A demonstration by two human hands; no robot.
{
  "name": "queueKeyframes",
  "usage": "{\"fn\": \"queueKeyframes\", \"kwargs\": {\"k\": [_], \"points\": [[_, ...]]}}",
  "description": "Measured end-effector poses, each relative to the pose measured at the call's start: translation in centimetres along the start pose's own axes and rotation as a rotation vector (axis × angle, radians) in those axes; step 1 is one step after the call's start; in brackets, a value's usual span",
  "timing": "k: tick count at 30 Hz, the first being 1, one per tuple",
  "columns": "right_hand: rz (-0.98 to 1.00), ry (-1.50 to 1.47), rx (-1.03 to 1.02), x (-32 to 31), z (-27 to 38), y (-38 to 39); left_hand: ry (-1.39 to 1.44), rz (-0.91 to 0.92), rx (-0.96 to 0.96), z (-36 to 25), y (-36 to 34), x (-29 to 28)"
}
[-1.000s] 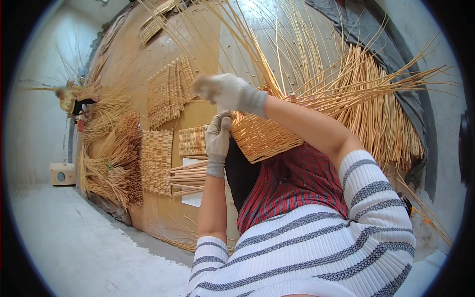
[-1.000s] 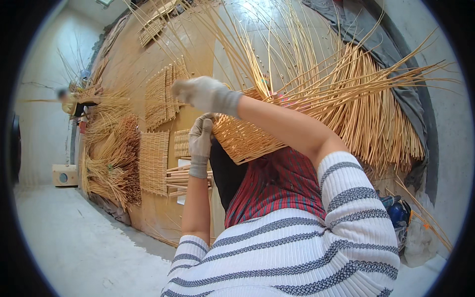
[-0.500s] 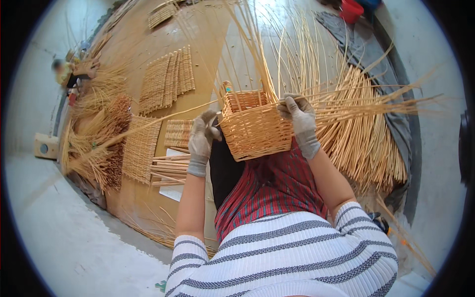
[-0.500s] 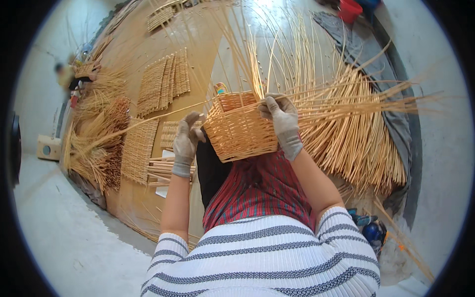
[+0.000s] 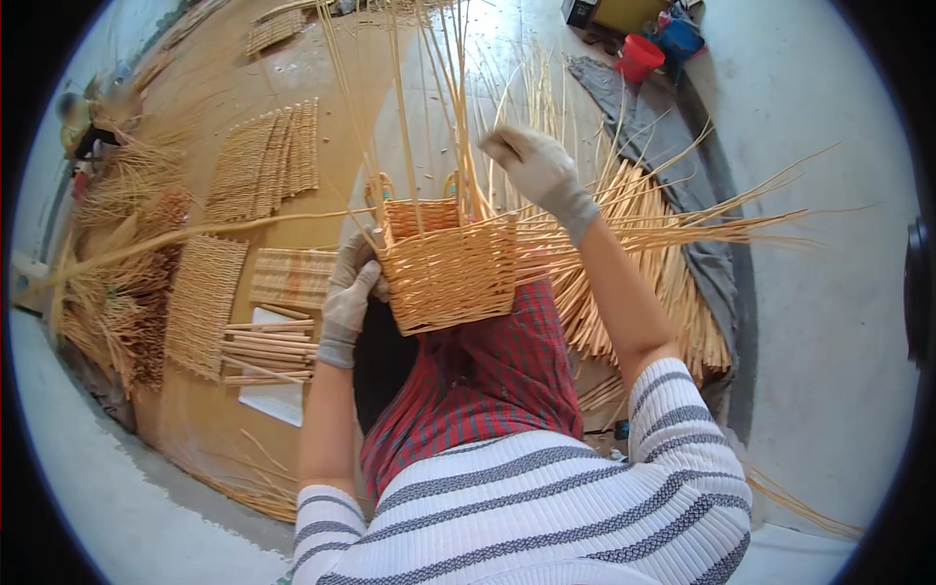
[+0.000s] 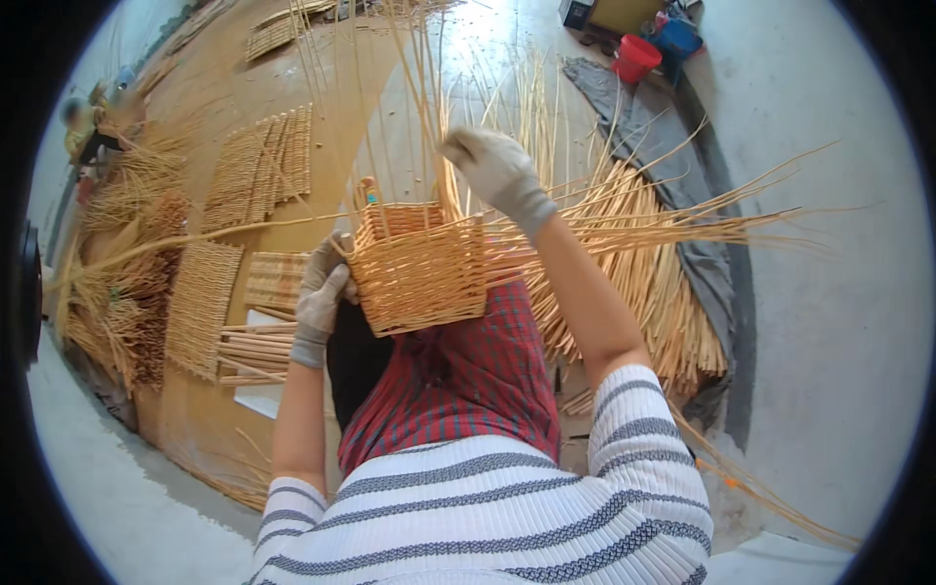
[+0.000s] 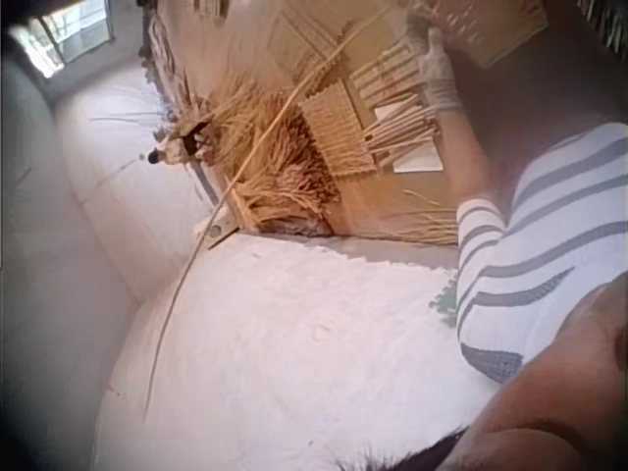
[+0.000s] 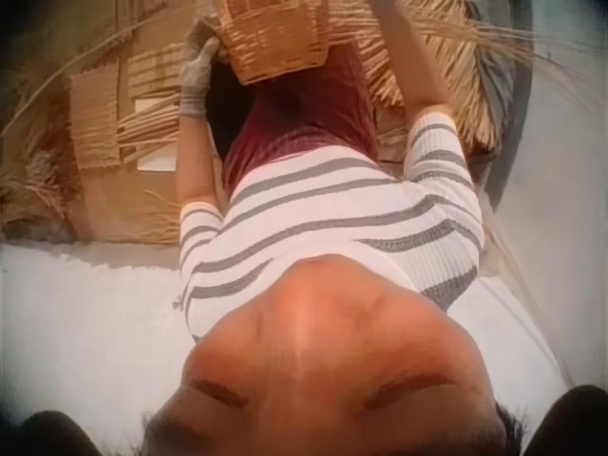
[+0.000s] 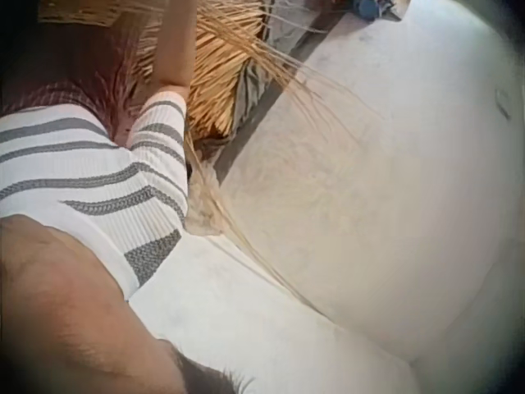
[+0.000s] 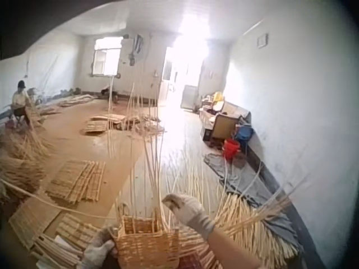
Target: Weaving a rectangular basket using long, thin wooden or bamboo strips, including measuring with a tape.
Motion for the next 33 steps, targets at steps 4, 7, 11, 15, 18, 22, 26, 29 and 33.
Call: {"fn": "queueKeyframes", "kwargs": {"k": [4, 7, 11, 15, 18, 22, 26, 29, 33], "points": [[0.383, 0.183, -0.057, 3.7, -7.0, 4.9, -0.107, 0.131, -0.002, -0.6, -1.2, 1.2], [0.389, 0.334, -0.160, 4.8, -8.0, 4.9, -0.182, 0.158, -0.034, -0.6, -1.9, 1.8], [-0.047, 0.729, -0.156, -0.3, -3.5, -1.0, -0.193, 0.168, 0.017, -0.9, -1.7, 2.9], [-0.762, 0.599, -0.228, -7.4, 6.9, -0.9, -0.191, 0.137, -0.001, -0.4, -1.8, 3.3], [-0.230, 0.001, 0.191, -2.4, 5.1, 0.1, -0.154, 0.147, 0.084, -0.8, -2.0, 3.6], [0.245, 0.259, 0.164, 5.4, 5.8, 2.1, -0.152, 0.123, 0.059, 0.4, -2.1, 3.2], [0.016, 0.153, 0.168, 5.6, 5.5, -2.2, -0.035, 0.188, 0.073, 1.2, -2.2, 4.0], [-0.038, -0.117, 0.278, 6.5, 5.4, -4.5, -0.038, 0.194, 0.161, 1.1, -2.2, 4.5], [-0.039, -0.520, 0.393, 7.4, 4.9, -3.5, -0.095, -0.033, 0.186, 1.7, -1.5, 2.9]]}}
Point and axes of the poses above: each hand's wrist, its own y-axis away from the middle knuckle, its own x-axis out of the palm, z = x × y, the point moved 10 cm from there along -y, towards the middle knuckle, and after that the axes turned 12 degrees about y, right-handed, at the moved point
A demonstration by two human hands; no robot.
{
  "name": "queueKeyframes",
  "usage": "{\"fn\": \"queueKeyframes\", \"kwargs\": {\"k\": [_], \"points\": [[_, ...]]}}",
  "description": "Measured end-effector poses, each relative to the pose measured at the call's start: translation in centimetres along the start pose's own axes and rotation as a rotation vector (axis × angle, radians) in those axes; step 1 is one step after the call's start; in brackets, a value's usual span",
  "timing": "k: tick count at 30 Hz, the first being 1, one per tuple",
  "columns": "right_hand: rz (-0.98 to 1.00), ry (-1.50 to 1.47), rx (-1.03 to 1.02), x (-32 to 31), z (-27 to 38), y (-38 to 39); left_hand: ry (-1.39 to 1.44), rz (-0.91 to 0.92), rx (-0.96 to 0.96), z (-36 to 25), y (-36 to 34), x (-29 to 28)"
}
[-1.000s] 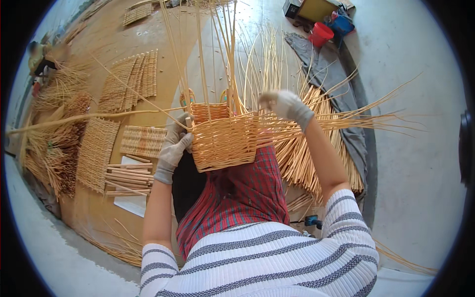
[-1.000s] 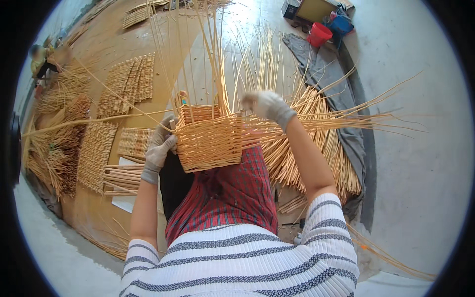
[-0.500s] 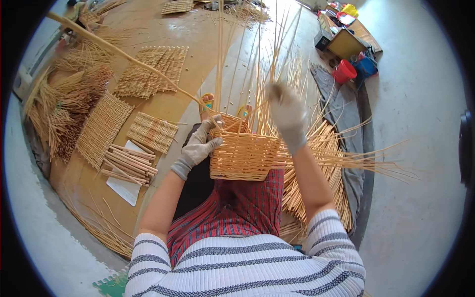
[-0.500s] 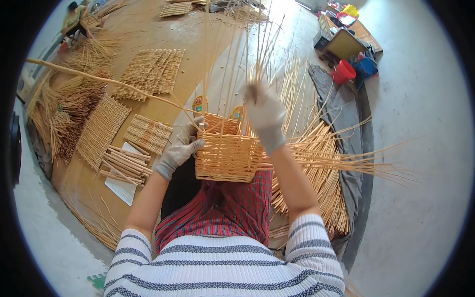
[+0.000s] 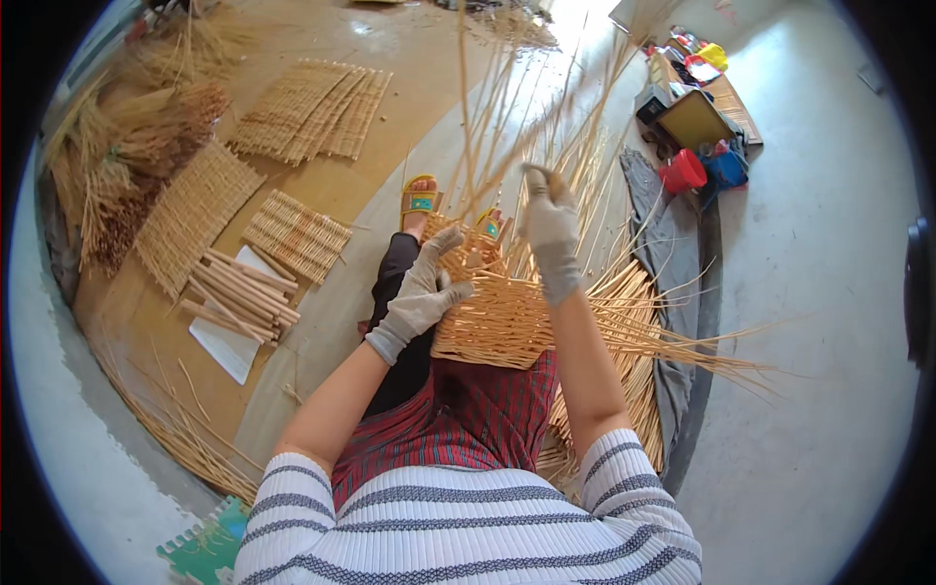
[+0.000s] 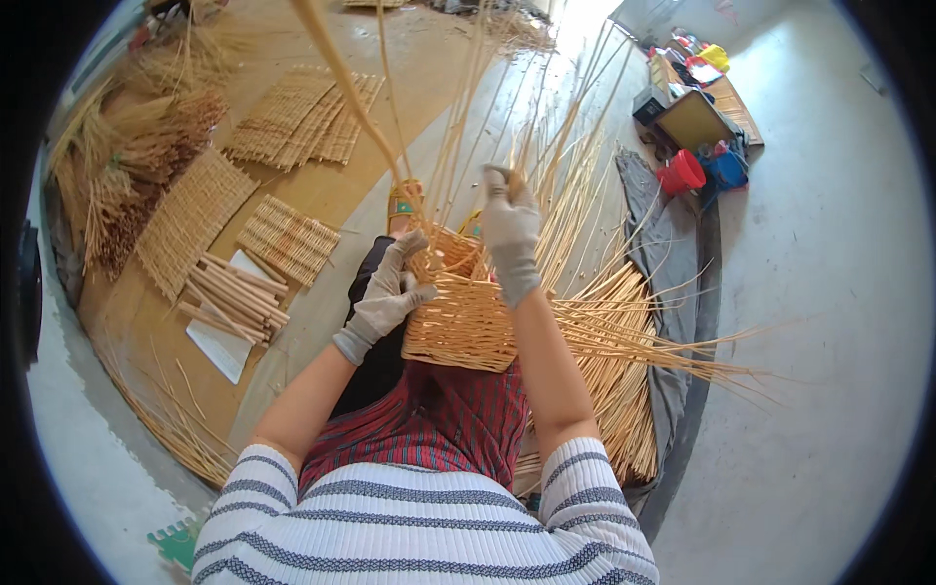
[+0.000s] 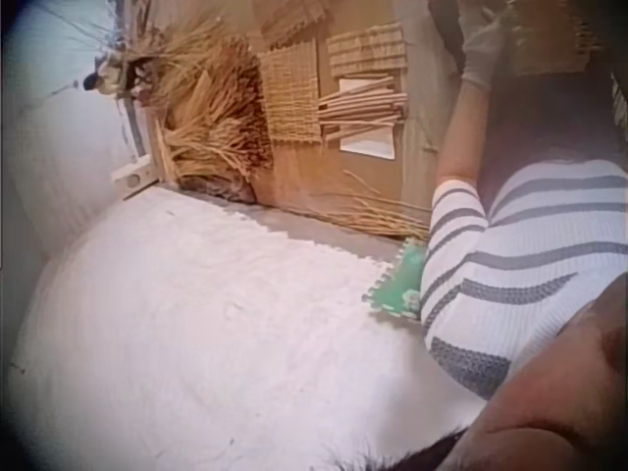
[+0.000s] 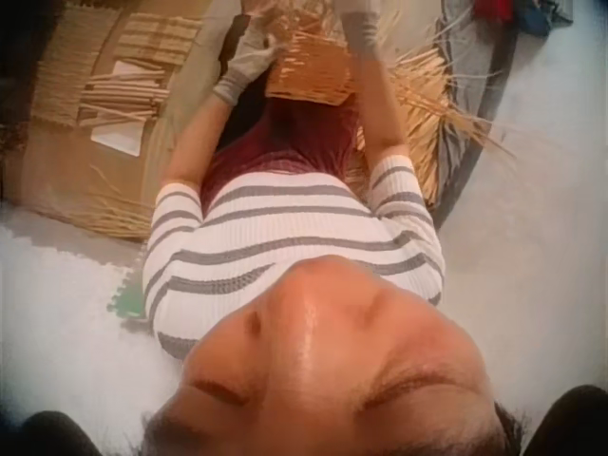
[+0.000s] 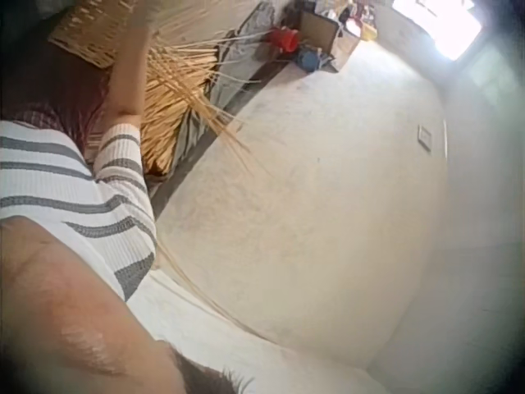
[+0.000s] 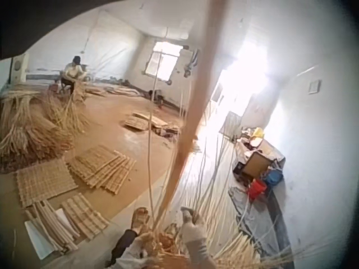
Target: Weaving a rectangular basket using long, thin wooden or bamboo strips, including measuring with a tape.
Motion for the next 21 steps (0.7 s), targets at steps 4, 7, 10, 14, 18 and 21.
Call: {"fn": "queueKeyframes", "kwargs": {"k": [4, 7, 10, 14, 18, 21], "points": [[-0.034, -0.109, 0.048, -2.3, -1.9, 1.4, 0.324, -0.295, 0.059, 0.1, 2.4, -2.4], [-0.101, -0.055, -0.029, -4.2, -2.2, 3.0, 0.412, -0.366, 0.065, 0.3, 4.3, -3.0], [-0.177, -0.296, -0.202, -5.5, -1.5, 7.2, 0.372, -0.350, 0.026, 0.3, 5.6, -2.8], [-0.012, -0.322, -0.455, -4.5, 0.3, 15.0, 0.151, -0.175, 0.028, -1.5, 5.0, -1.5], [0.323, 0.360, -1.048, 0.4, 4.8, 18.8, -0.171, 0.061, 0.022, -3.0, 1.1, -0.5], [0.550, 0.537, -1.313, 3.2, 5.7, 17.8, -0.044, 0.334, -0.093, -2.6, -2.0, 0.5]]}}
Point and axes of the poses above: each hand's wrist, its own y-axis away from the middle knuckle, its own x-axis out of the palm, z = x × y, the point moved 10 cm from there along -y, towards the middle knuckle, and after that the axes turned 12 degrees about y, right-handed, at the moved point
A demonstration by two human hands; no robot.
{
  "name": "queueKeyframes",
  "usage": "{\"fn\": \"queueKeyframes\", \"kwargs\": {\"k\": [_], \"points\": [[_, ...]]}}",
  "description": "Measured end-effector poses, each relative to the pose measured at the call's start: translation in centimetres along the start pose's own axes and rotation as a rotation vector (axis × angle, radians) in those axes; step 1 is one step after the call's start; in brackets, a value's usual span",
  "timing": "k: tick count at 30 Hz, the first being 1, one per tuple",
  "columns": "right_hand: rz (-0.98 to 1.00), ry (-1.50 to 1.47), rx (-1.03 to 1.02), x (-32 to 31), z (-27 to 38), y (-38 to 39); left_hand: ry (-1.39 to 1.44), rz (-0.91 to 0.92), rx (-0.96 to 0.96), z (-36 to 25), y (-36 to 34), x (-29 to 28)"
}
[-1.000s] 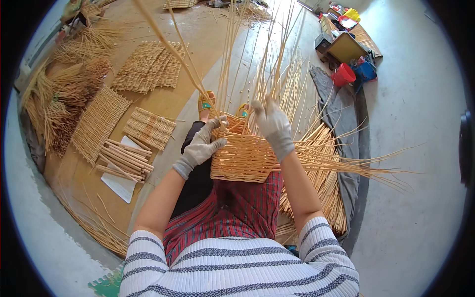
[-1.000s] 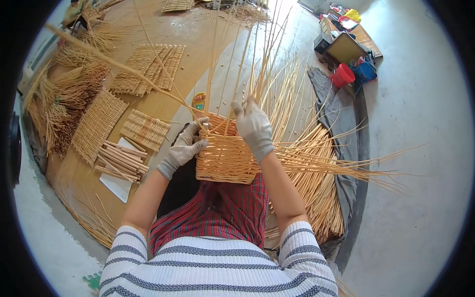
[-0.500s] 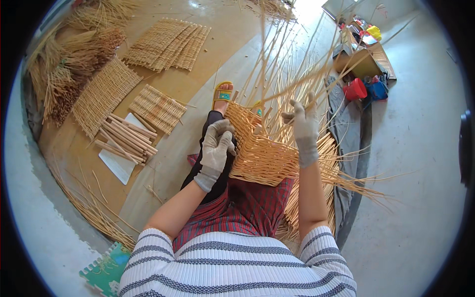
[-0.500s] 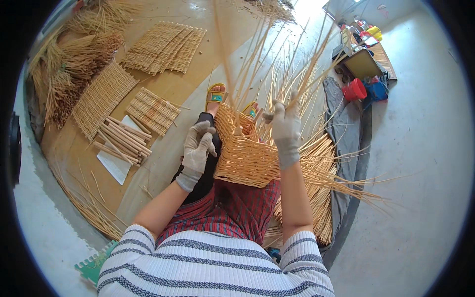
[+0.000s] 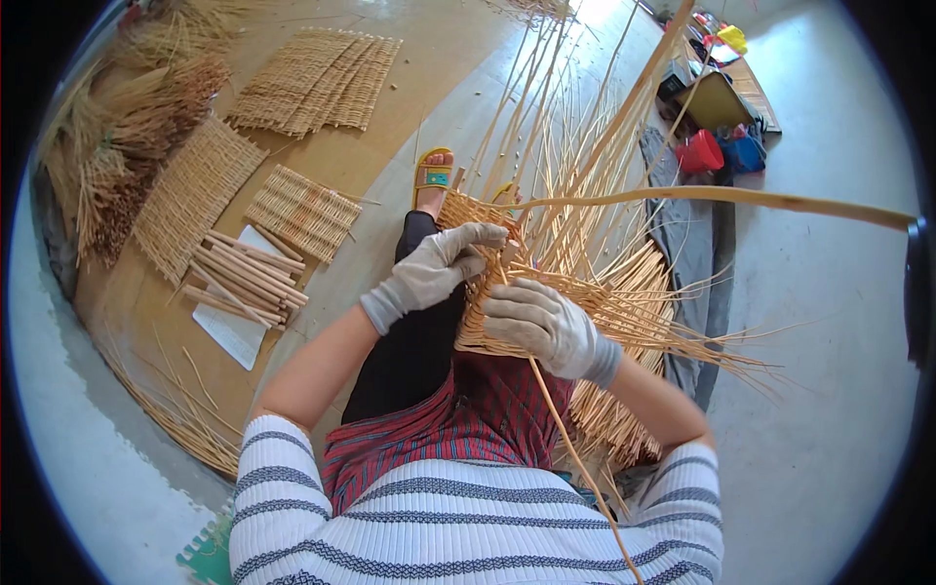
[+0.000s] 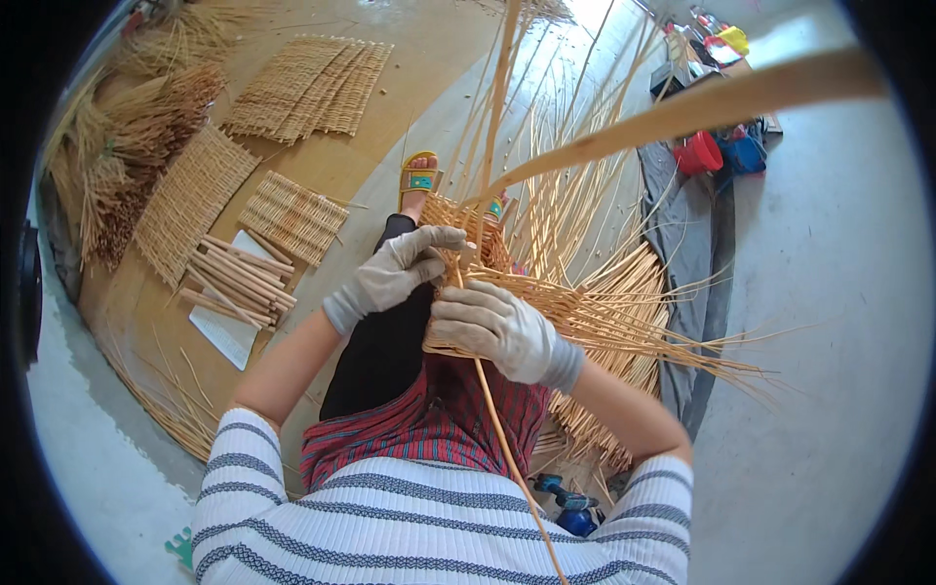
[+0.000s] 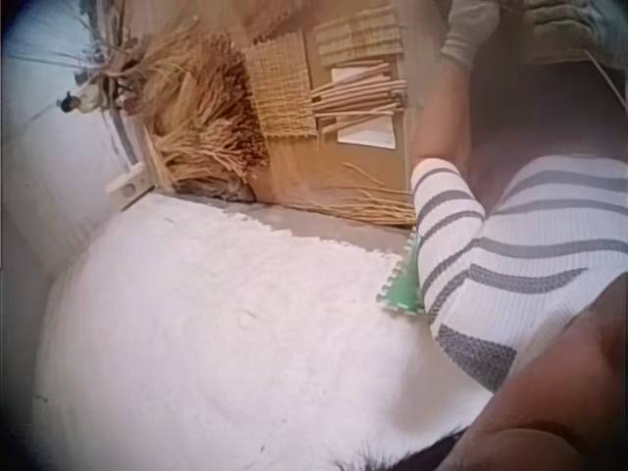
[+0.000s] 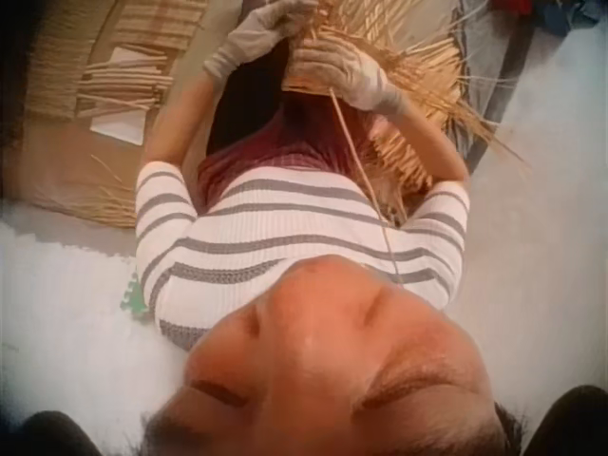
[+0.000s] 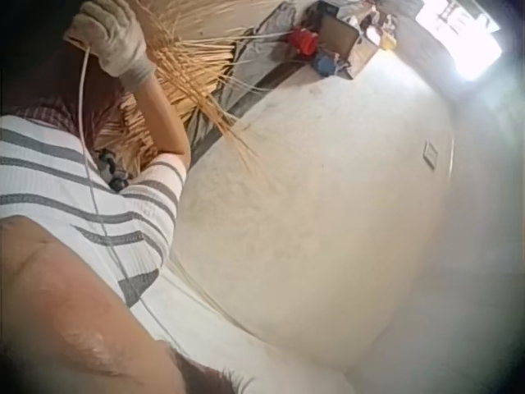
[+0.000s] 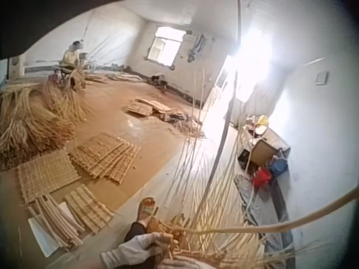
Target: Weaving a rectangular basket using long, thin wooden or bamboo strips, including measuring with a tape.
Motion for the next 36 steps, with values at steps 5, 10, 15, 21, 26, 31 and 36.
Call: {"fn": "queueKeyframes", "kwargs": {"k": [5, 10, 15, 21, 26, 31, 36], "points": [[0.085, -0.174, -0.155, 2.8, -1.7, -1.6, 0.002, 0.271, -0.144, 0.9, -2.9, 0.1], [-0.145, -0.145, -0.076, 3.4, -2.1, -0.6, 0.103, 0.423, -0.399, 2.0, -4.8, 0.4], [-0.233, -0.086, -0.006, 3.5, -1.7, 0.0, -0.051, 0.595, -0.401, 1.6, -6.1, 1.6], [-0.412, -0.167, 0.229, 2.6, -1.7, 1.9, -0.021, 0.551, -0.653, 3.8, -6.0, 1.4], [-1.111, -1.026, 1.057, 7.0, -6.2, 8.7, 0.005, 0.511, -0.590, 3.6, -6.1, 1.4], [-1.259, -1.445, 1.260, 11.4, -6.5, 11.3, -0.016, 0.466, -0.628, 3.5, -5.3, 1.1], [-1.063, -1.042, 1.500, 9.6, -7.1, 16.0, 0.086, 0.315, -0.545, 1.4, -3.7, 1.3]]}}
Point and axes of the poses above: each hand's wrist, its own y-axis away from the middle knuckle, its own x-axis out of the palm, z = x × y, the point moved 10 cm from there along -y, towards the middle knuckle, and after that the axes turned 12 degrees about y, right-handed, at the moved point
